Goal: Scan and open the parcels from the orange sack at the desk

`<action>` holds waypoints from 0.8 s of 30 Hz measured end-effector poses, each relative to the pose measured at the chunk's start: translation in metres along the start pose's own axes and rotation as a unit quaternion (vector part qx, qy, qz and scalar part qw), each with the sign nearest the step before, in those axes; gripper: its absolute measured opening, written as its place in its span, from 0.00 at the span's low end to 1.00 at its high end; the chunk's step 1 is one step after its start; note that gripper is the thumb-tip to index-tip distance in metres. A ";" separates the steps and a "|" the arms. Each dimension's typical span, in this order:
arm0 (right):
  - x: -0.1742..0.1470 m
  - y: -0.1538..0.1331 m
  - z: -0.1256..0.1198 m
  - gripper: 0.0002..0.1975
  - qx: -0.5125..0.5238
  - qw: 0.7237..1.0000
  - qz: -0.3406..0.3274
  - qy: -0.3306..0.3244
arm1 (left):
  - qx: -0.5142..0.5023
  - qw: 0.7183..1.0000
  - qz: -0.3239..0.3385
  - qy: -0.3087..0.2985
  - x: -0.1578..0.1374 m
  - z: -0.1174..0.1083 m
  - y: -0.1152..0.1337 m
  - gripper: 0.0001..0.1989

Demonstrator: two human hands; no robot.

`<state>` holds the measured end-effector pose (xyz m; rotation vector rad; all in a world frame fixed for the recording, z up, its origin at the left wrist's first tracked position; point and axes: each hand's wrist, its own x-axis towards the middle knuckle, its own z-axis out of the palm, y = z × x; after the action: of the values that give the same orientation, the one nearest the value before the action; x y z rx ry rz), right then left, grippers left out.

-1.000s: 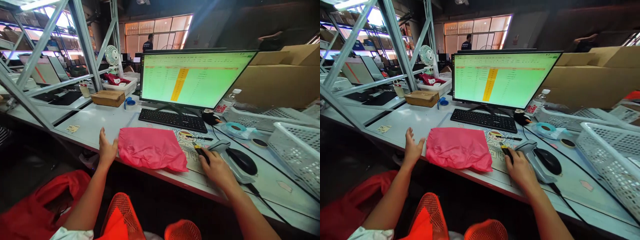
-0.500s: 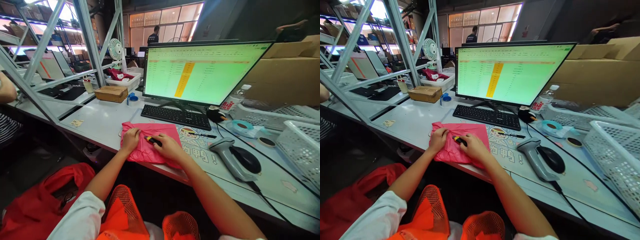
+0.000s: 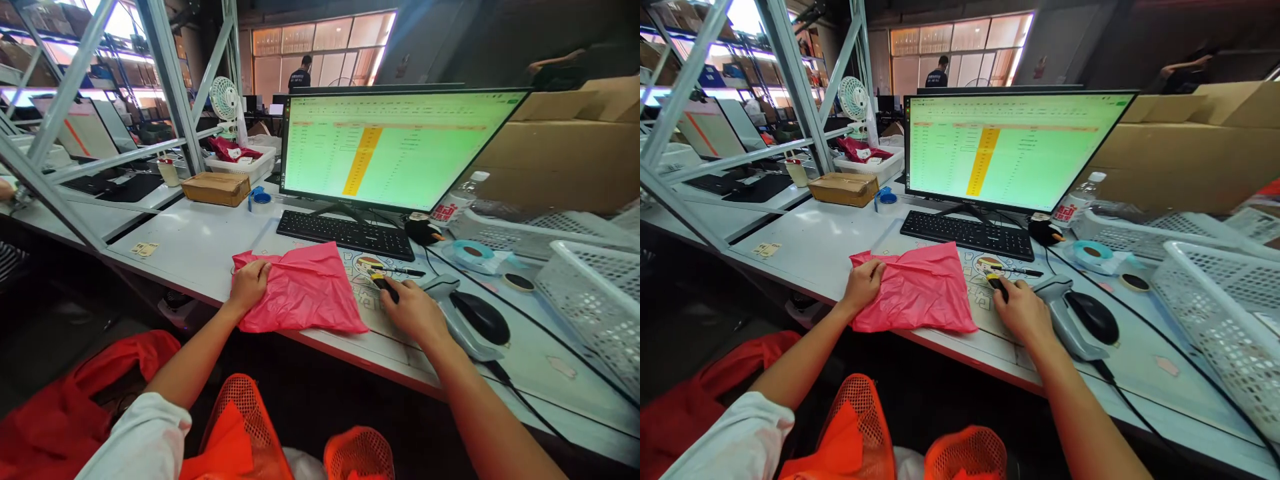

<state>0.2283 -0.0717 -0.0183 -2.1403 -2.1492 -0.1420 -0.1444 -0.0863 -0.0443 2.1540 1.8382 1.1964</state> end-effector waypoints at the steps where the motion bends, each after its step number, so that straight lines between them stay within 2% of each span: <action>1: -0.003 0.009 0.005 0.26 -0.011 1.000 0.005 -0.004 | 0.012 1.000 -0.006 -0.025 0.004 -0.005 0.001 0.15; 3: -0.008 0.016 0.012 0.25 -0.028 1.000 -0.004 -0.003 | 0.034 0.996 0.002 -0.077 0.013 -0.015 0.007 0.12; 5: -0.012 0.007 0.013 0.24 -0.017 0.999 -0.026 0.032 | 0.049 0.991 0.026 -0.118 0.026 -0.020 0.016 0.13; 8: -0.019 -0.041 0.004 0.21 0.098 0.983 -0.105 0.115 | 0.051 0.983 0.038 -0.172 0.043 -0.015 0.032 0.14; 10: -0.024 -0.090 -0.003 0.20 0.179 0.960 -0.186 0.109 | 0.039 0.980 0.024 -0.192 0.050 -0.005 0.041 0.07; 12: -0.027 -0.140 -0.005 0.21 0.195 0.950 -0.240 0.052 | 0.022 0.982 0.009 -0.186 0.054 0.004 0.048 0.08; 14: -0.026 -0.182 -0.004 0.22 0.178 0.954 -0.240 0.006 | 0.012 0.988 -0.005 -0.154 0.056 0.010 0.050 0.12; 16: -0.025 -0.210 -0.002 0.21 0.167 0.961 -0.222 -0.015 | 0.008 0.996 -0.030 -0.086 0.059 0.009 0.049 0.15; 18: -0.030 -0.222 -0.003 0.19 0.168 0.960 -0.224 -0.024 | 0.020 0.998 -0.054 -0.003 0.066 0.001 0.041 0.15; 20: -0.045 -0.220 -0.007 0.14 0.169 0.953 -0.249 -0.033 | 0.055 0.995 -0.063 0.052 0.078 -0.012 0.027 0.14; 22: -0.071 -0.206 -0.012 0.10 0.170 0.941 -0.291 -0.042 | 0.116 0.989 -0.077 0.056 0.091 -0.029 0.005 0.15; 24: -0.099 -0.185 -0.016 0.10 0.176 0.921 -0.345 -0.037 | 0.173 0.979 -0.107 0.031 0.101 -0.046 -0.020 0.16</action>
<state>0.0439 -0.1725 -0.0149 -1.1529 -2.6275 0.2580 -0.1891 -0.0129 0.0279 2.0180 2.3861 0.9675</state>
